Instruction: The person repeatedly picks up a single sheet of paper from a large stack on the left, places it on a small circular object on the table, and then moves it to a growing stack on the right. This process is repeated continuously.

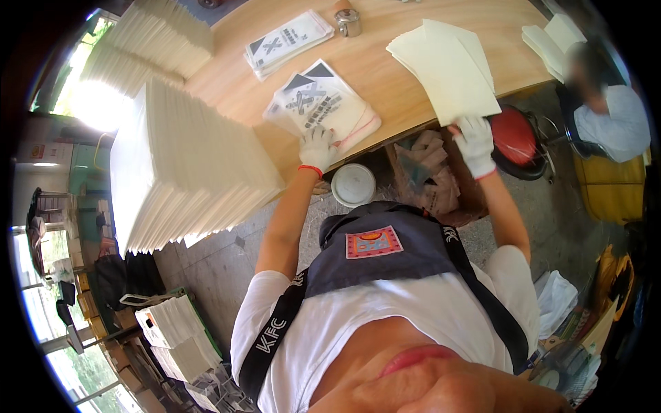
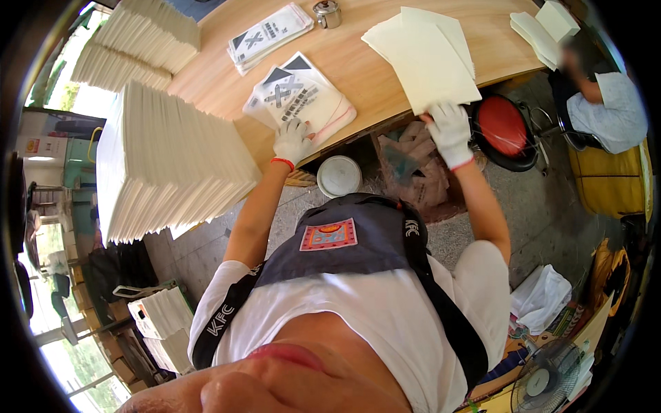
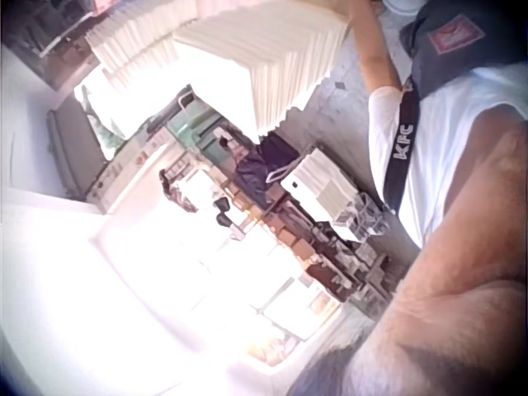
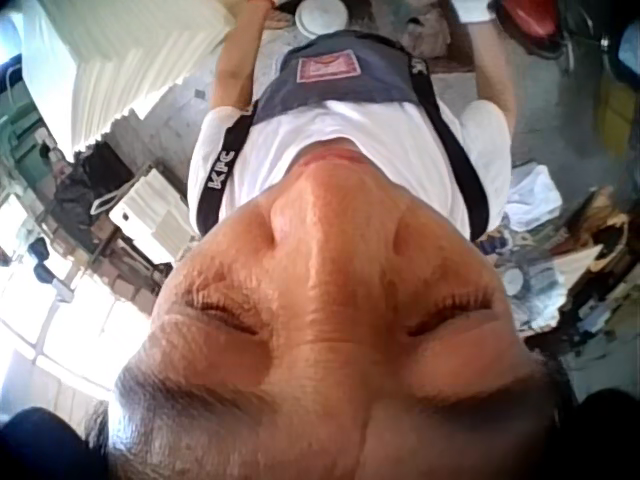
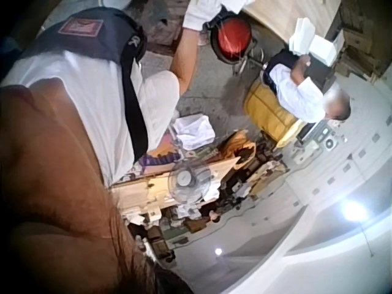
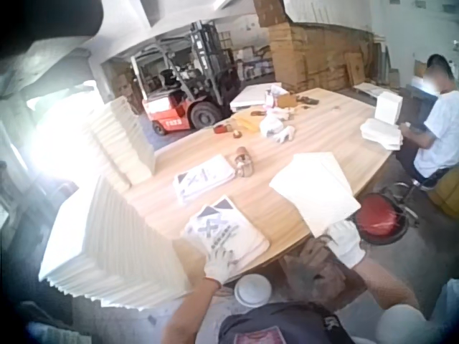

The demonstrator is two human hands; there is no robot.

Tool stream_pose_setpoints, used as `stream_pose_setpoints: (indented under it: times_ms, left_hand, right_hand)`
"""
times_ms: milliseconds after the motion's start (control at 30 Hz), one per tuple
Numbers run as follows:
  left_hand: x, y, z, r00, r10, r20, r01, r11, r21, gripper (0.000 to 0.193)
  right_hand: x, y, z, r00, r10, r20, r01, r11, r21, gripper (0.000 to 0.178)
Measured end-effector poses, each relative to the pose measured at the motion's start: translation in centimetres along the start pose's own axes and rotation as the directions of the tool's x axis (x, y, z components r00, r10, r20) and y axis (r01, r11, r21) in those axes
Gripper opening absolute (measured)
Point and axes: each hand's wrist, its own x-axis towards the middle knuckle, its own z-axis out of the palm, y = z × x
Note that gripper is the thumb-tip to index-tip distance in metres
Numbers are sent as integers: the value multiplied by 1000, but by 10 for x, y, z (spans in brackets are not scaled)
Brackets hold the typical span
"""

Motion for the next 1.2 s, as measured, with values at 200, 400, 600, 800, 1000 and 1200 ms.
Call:
stream_pose_setpoints:
  times_ms: [200,400,600,800,1000,1200]
  left_hand:
    - [12,15,-14,968,-151,200,150,988,18,25]
    - [19,18,-27,950,-183,255,208,975,-75,28]
    - [10,1,-4,926,-275,258,293,955,-35,31]
    - [9,7,-15,932,-229,282,249,968,-35,42]
    - [7,10,-26,947,-192,257,215,975,-63,42]
    - [4,5,-19,930,-234,282,261,963,-60,37]
  right_hand:
    - [-32,46,50,204,591,780,-566,-579,587,47]
    - [-6,70,50,371,801,469,-425,-303,853,12]
    - [-17,30,46,511,473,718,-554,-458,695,25]
    - [-45,-8,68,469,-27,883,-754,-532,384,38]
    - [-54,-26,93,381,229,896,-693,-570,441,25]
    - [-52,-22,98,380,236,894,-720,-531,447,17]
